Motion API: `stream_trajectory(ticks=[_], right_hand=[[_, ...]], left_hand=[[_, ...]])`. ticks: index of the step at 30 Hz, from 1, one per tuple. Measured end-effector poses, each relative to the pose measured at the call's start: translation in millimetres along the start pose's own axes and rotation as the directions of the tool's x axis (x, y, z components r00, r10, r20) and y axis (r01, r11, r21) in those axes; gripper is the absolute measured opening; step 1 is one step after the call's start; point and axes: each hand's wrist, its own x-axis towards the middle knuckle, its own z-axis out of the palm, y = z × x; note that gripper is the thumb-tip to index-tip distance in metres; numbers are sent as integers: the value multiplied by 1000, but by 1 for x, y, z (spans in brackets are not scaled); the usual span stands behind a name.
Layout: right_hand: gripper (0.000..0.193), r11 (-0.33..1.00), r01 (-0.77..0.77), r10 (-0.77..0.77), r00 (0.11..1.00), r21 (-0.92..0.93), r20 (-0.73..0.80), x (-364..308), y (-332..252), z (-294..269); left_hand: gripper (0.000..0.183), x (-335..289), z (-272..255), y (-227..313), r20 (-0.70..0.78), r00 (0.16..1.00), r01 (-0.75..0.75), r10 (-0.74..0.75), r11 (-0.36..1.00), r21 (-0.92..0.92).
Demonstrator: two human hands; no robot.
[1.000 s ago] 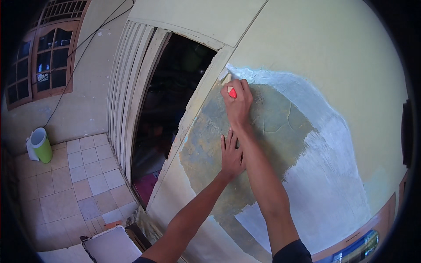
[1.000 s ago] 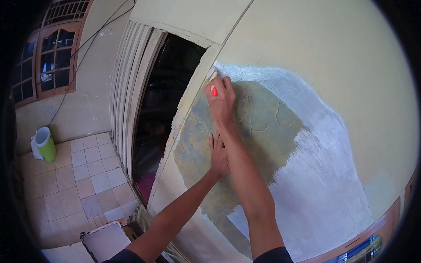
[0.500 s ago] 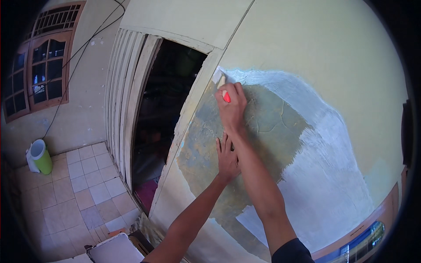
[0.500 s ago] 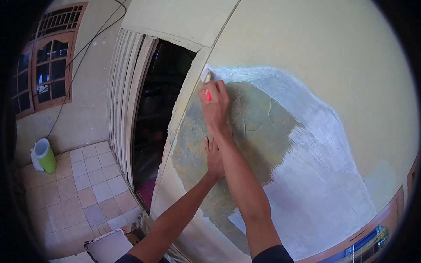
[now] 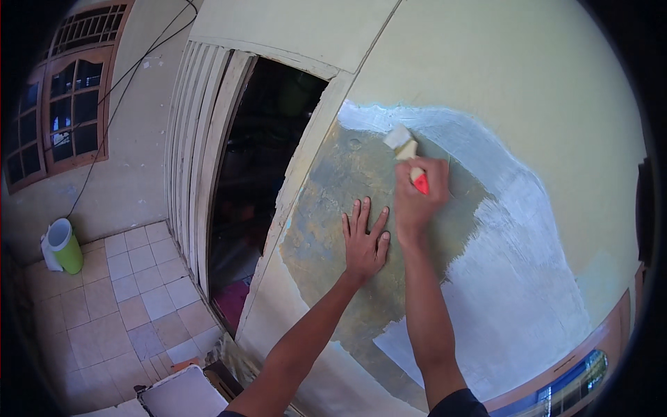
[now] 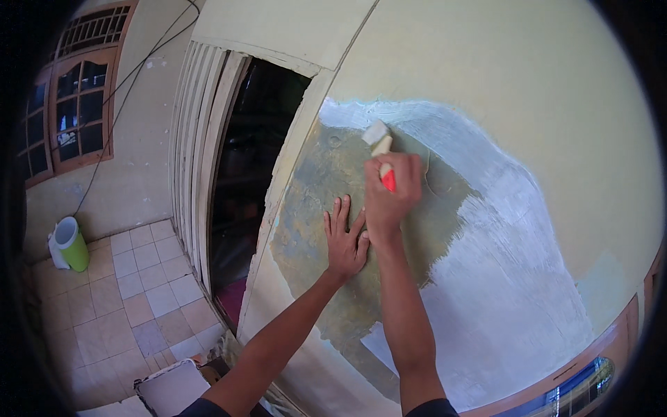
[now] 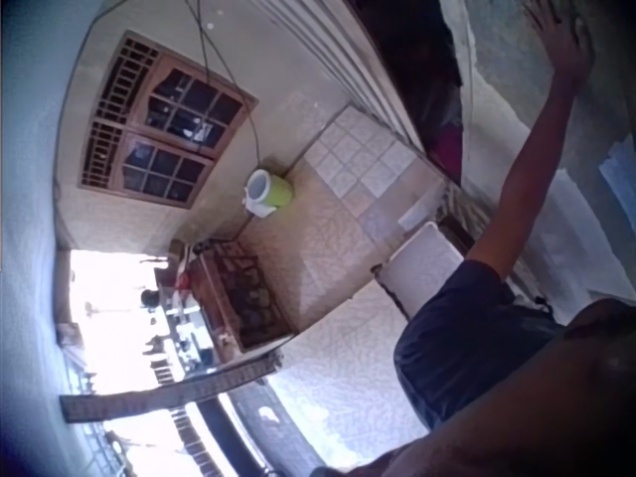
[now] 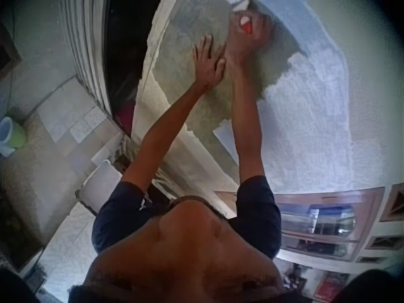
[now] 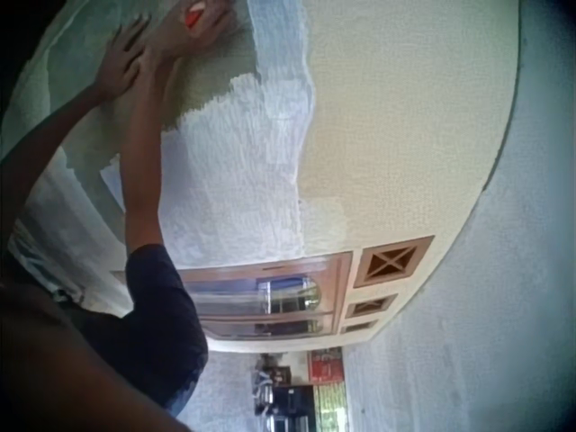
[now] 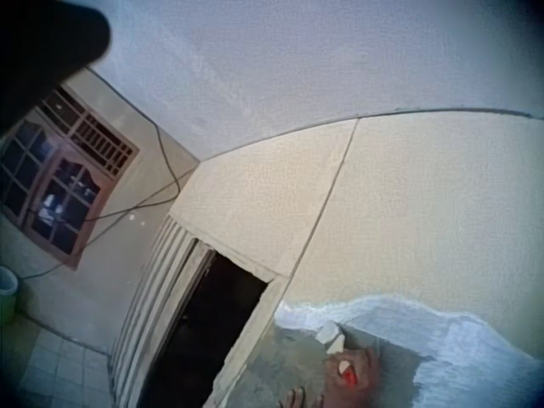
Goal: The person paints a wall with white paint using a paintbrush.
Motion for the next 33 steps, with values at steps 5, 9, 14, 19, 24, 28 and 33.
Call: stream_trajectory(ticks=[5, 9, 14, 19, 24, 28, 33], right_hand=[[19, 989, 77, -74, 997, 126, -31, 2, -11, 13], [14, 977, 8, -32, 993, 214, 110, 1, -2, 53], [14, 992, -67, 68, 998, 107, -2, 5, 13, 31], [14, 997, -52, 54, 998, 56, -27, 12, 10, -4], [14, 998, -58, 56, 996, -20, -71, 17, 2, -32], [16, 998, -33, 41, 988, 55, -149, 19, -5, -31], [18, 987, 81, -81, 997, 139, -7, 21, -2, 11]], left_hand=[[50, -3, 6, -5, -4, 1000, -31, 31, 1000, -3], [50, -6, 10, -10, 14, 1000, -12, 12, 1000, -9], [52, -3, 5, -5, 18, 999, -32, 31, 999, 38], [50, 0, 1, 2, 16, 1000, -18, 17, 999, 33], [50, 1, 0, 3, 11, 1000, -17, 17, 999, 27], [50, 0, 1, 2, 21, 1000, -16, 16, 999, 30], [50, -2, 5, -2, -11, 999, -31, 31, 999, 23]])
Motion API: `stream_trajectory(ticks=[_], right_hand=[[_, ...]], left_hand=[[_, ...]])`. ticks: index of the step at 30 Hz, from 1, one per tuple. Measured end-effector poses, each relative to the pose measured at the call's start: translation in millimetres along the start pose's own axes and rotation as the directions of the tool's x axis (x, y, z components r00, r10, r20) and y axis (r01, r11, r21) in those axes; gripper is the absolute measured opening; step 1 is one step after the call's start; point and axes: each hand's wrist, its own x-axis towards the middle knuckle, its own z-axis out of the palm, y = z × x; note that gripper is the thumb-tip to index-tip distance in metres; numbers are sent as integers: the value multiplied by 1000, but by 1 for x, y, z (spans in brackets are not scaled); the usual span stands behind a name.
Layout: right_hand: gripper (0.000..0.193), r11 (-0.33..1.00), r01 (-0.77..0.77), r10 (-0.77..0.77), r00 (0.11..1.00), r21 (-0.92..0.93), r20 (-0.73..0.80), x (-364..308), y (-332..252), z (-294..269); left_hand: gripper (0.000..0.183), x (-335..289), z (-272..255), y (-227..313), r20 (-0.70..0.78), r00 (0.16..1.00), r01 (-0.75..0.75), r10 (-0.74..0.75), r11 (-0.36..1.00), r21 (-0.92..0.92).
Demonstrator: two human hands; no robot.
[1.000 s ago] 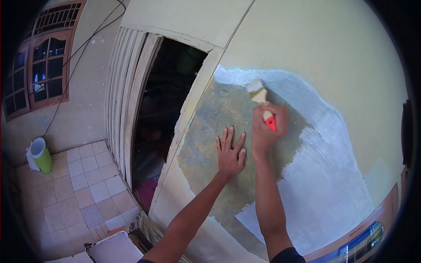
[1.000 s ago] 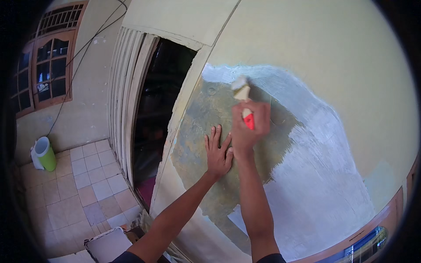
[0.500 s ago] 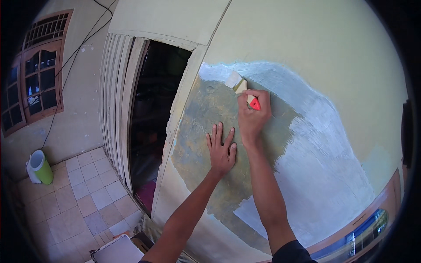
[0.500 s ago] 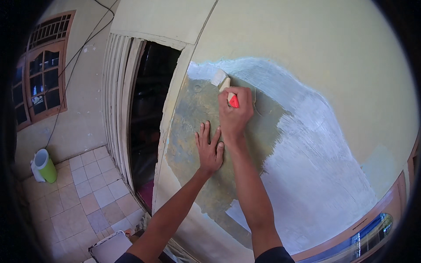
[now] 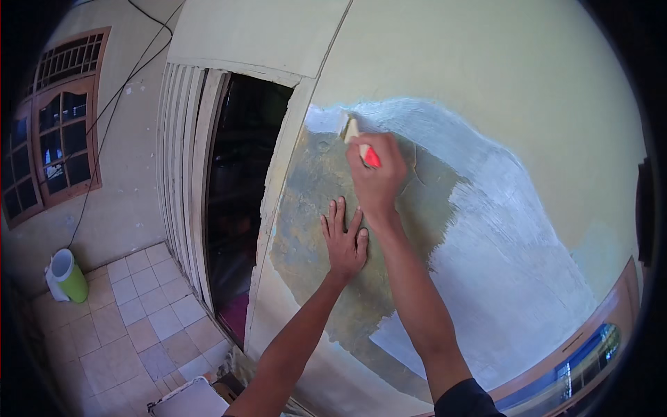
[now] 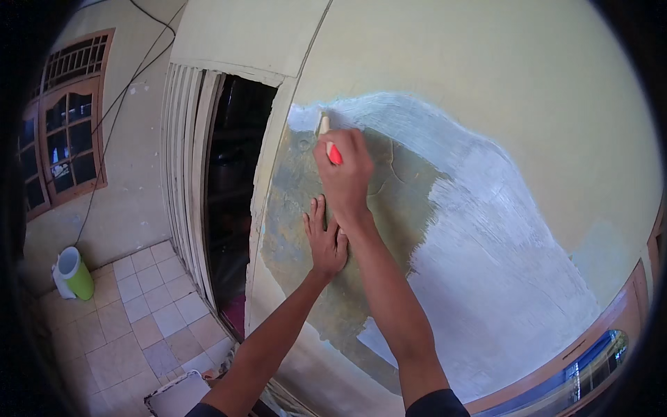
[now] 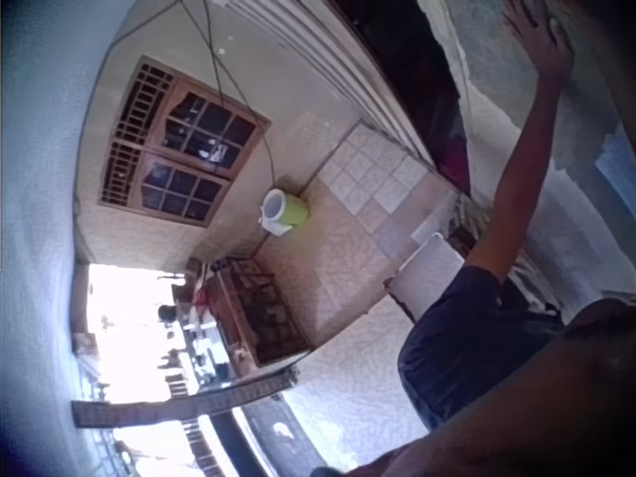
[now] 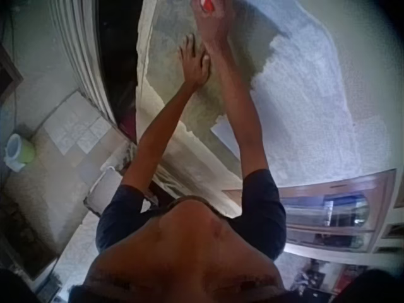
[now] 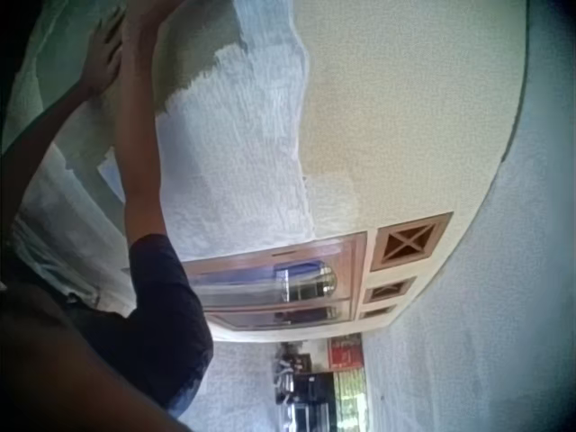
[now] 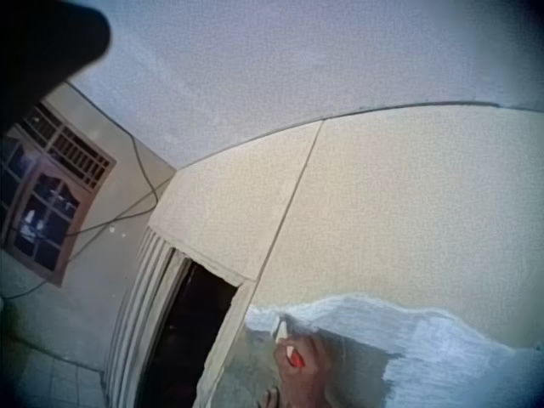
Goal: The person paints a wall with white paint using a paintbrush.
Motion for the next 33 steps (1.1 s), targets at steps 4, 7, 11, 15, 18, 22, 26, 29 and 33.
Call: stream_trajectory(ticks=[4, 7, 11, 15, 18, 22, 26, 29, 33], right_hand=[[18, 995, -90, 93, 994, -45, 55, 0, 14, 0], [17, 987, -90, 83, 995, -132, -60, 4, 2, -25], [16, 990, -103, 85, 983, -99, -165, 5, -14, -28], [16, 998, -54, 56, 997, 44, -45, 3, -12, 16], [15, 991, -108, 101, 991, 83, 91, -3, 6, 42], [13, 979, -154, 140, 984, 130, 112, -10, 17, 60], [13, 980, -164, 158, 985, 114, 62, -12, 26, 69], [13, 982, -169, 163, 984, 79, 76, -13, 30, 73], [13, 985, -156, 152, 986, 68, 61, -15, 31, 66]], left_hand=[[50, 1, -2, 4, 5, 1000, 23, -23, 1000, -18], [50, 1, -4, 4, 0, 1000, 19, -19, 1000, 10], [50, 1, -4, 3, 10, 1000, 6, -7, 1000, 16], [47, -1, -1, -3, -1, 999, 33, -33, 999, -10], [45, -2, 4, -3, 5, 1000, 11, -11, 1000, -13], [45, -4, 4, -6, -2, 1000, 11, -11, 1000, -8], [45, -4, 4, -5, 1, 1000, 9, -9, 1000, -18], [46, -3, 5, -7, -6, 1000, 1, -1, 1000, -21], [46, -3, 6, -5, 4, 1000, 9, -9, 1000, -29]])
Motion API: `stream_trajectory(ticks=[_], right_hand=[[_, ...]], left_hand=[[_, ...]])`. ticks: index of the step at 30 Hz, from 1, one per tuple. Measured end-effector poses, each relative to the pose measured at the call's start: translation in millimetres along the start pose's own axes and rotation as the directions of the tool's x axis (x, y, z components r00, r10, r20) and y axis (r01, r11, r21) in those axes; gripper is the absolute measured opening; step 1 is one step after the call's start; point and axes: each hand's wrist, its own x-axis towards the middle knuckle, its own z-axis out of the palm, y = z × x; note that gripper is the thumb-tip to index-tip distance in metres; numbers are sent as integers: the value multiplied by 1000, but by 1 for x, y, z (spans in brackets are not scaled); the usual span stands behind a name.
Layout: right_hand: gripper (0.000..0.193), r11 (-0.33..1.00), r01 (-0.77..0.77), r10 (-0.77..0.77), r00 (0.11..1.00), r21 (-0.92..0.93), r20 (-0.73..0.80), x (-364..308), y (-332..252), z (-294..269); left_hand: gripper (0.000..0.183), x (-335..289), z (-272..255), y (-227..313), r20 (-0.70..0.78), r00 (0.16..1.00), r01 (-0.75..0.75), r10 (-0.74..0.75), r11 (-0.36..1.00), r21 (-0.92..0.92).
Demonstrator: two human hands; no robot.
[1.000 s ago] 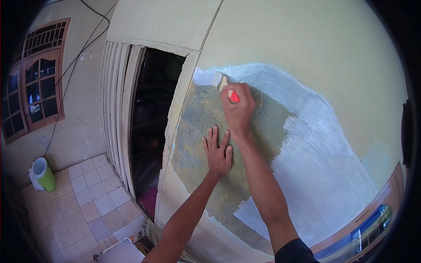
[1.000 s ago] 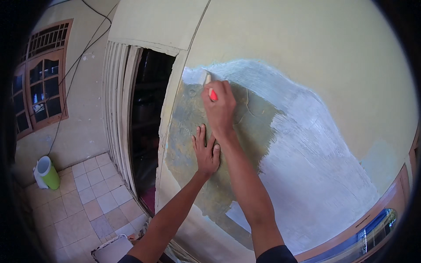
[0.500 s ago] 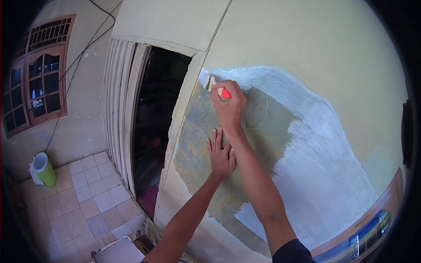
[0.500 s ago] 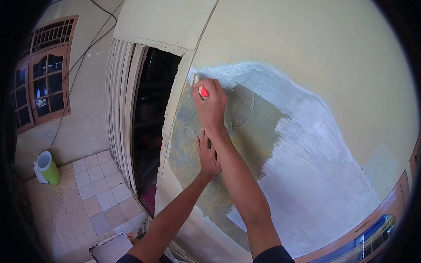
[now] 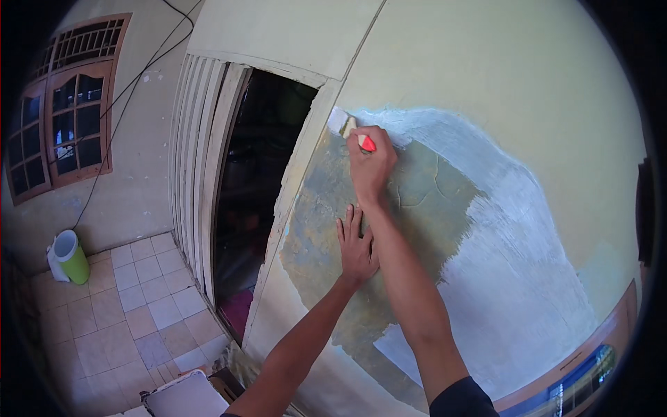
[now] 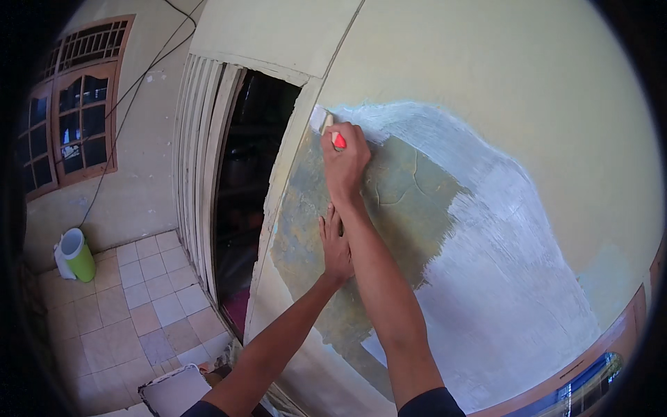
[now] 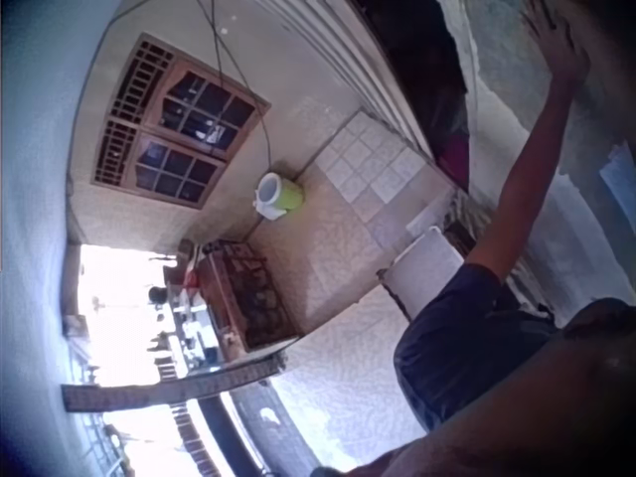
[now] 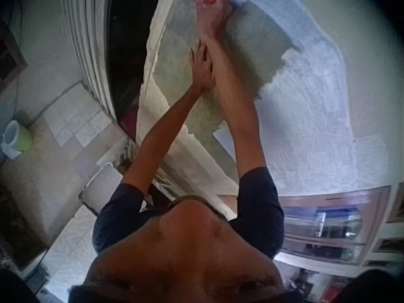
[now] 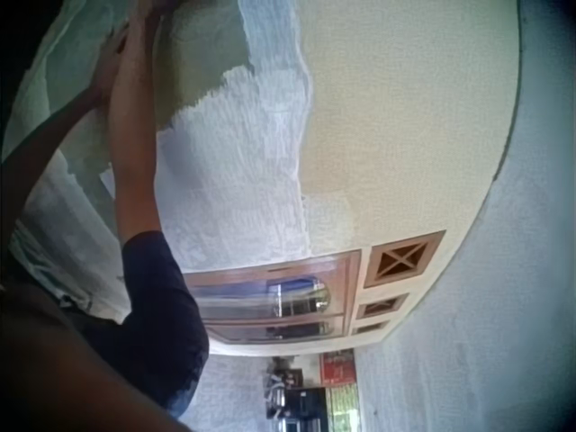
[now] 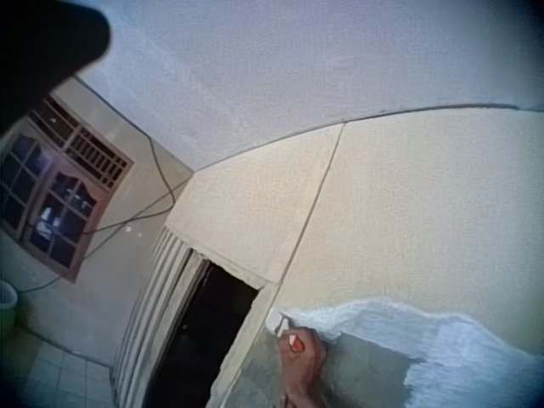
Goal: The person paints a wall with white paint using a paintbrush.
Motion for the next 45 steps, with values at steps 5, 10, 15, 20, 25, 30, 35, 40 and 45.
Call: stream_trajectory(ticks=[5, 10, 15, 20, 25, 30, 35, 40, 45], right_hand=[[15, 999, 14, -16, 999, -50, -38, -2, -6, -13], [16, 998, 10, -14, 999, -67, -50, 5, -7, -27], [18, 999, 3, -8, 996, -54, -87, 12, -9, -30], [19, 997, 34, -44, 991, -74, -128, 12, -7, -35], [18, 996, 38, -47, 992, -81, -117, 8, -10, -45], [17, 995, -4, -5, 996, -99, -89, 20, -12, -59], [18, 995, -27, 15, 992, -98, -125, 32, -16, -63], [18, 993, 8, -26, 988, -117, -152, 37, -14, -67], [18, 994, 36, -52, 986, -100, -159, 30, -15, -71]], left_hand=[[45, 0, -4, -2, -10, 1000, -5, 5, 1000, 7], [45, 2, -6, 4, -8, 1000, -12, 12, 1000, 16], [49, 2, -6, 5, -5, 1000, 4, -4, 1000, 11], [49, 4, -9, 9, 9, 1000, 5, -5, 1000, 22], [49, 4, -10, 9, 15, 1000, 5, -5, 999, 38], [50, 5, -9, 12, 21, 1000, 4, -5, 999, 51], [50, 5, -11, 11, 16, 1000, 3, -4, 999, 49], [50, 4, -10, 12, 10, 1000, -2, 1, 999, 42], [50, 4, -10, 8, 9, 1000, 6, -7, 998, 57]])
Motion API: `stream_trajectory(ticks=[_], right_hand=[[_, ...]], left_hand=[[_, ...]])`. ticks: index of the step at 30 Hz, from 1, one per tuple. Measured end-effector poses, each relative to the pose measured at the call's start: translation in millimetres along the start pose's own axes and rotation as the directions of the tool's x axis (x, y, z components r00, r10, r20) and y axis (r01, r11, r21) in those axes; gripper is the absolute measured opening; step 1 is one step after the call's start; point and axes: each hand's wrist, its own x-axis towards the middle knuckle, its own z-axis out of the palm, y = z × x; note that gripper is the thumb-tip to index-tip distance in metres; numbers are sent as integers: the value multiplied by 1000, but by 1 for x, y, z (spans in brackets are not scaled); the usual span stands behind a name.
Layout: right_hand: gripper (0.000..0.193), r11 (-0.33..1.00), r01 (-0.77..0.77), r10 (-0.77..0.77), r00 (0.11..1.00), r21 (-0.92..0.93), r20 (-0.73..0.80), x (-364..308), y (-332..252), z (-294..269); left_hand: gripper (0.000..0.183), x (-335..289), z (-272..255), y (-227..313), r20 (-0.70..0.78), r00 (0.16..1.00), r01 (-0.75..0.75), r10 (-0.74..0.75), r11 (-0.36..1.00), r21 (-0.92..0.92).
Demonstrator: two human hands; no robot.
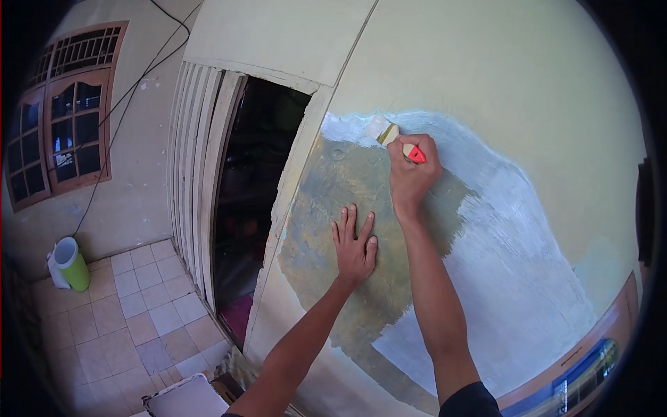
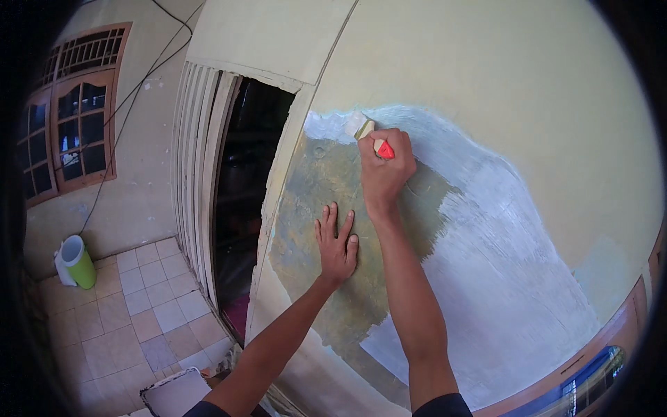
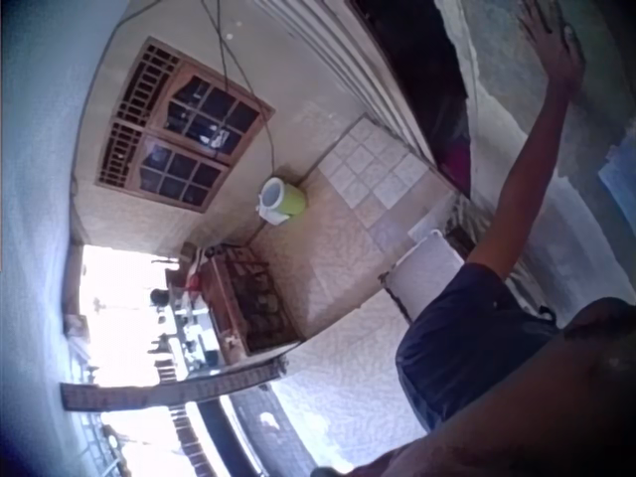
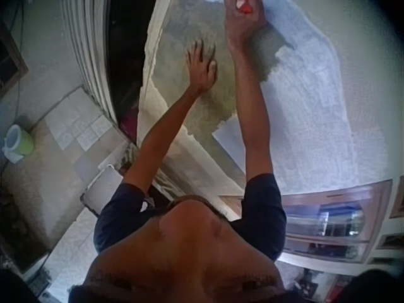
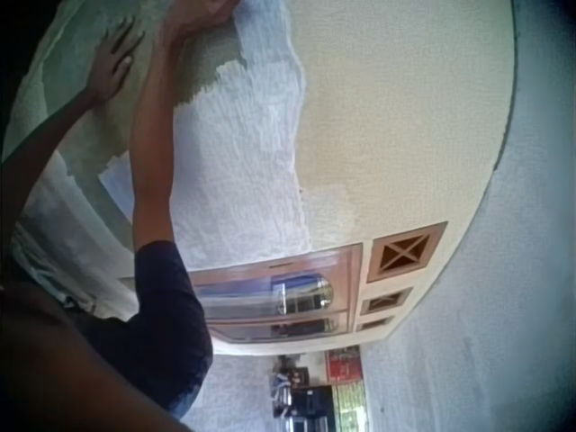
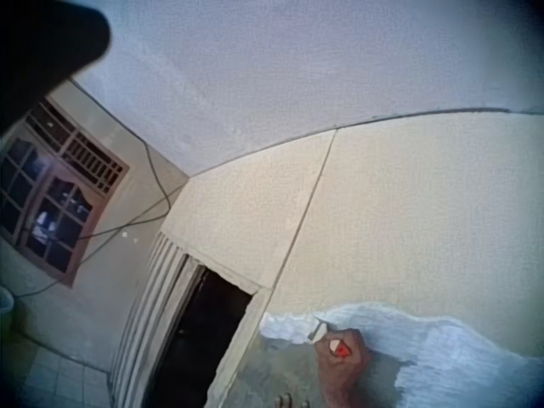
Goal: The person paints a wall with white paint using a paintbrush.
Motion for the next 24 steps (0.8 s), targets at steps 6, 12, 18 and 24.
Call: stream_trajectory(ticks=[6, 12, 18, 24], right_hand=[[18, 998, -63, 63, 998, 6, 32, 11, 0, -16], [17, 994, -108, 109, 994, -16, 32, 24, 0, -21], [16, 998, -29, 28, 1000, -50, -14, 29, 3, -31], [17, 997, -5, 0, 998, -73, -60, 33, 4, -45]], left_hand=[[50, 1, 2, 4, -3, 1000, -6, 6, 1000, -13], [50, 0, -1, 0, -6, 1000, -3, 3, 1000, -3], [49, 1, 0, 4, 2, 1000, 0, 0, 1000, -21], [50, 1, 1, 2, -29, 1000, -2, 1, 1000, -31]])
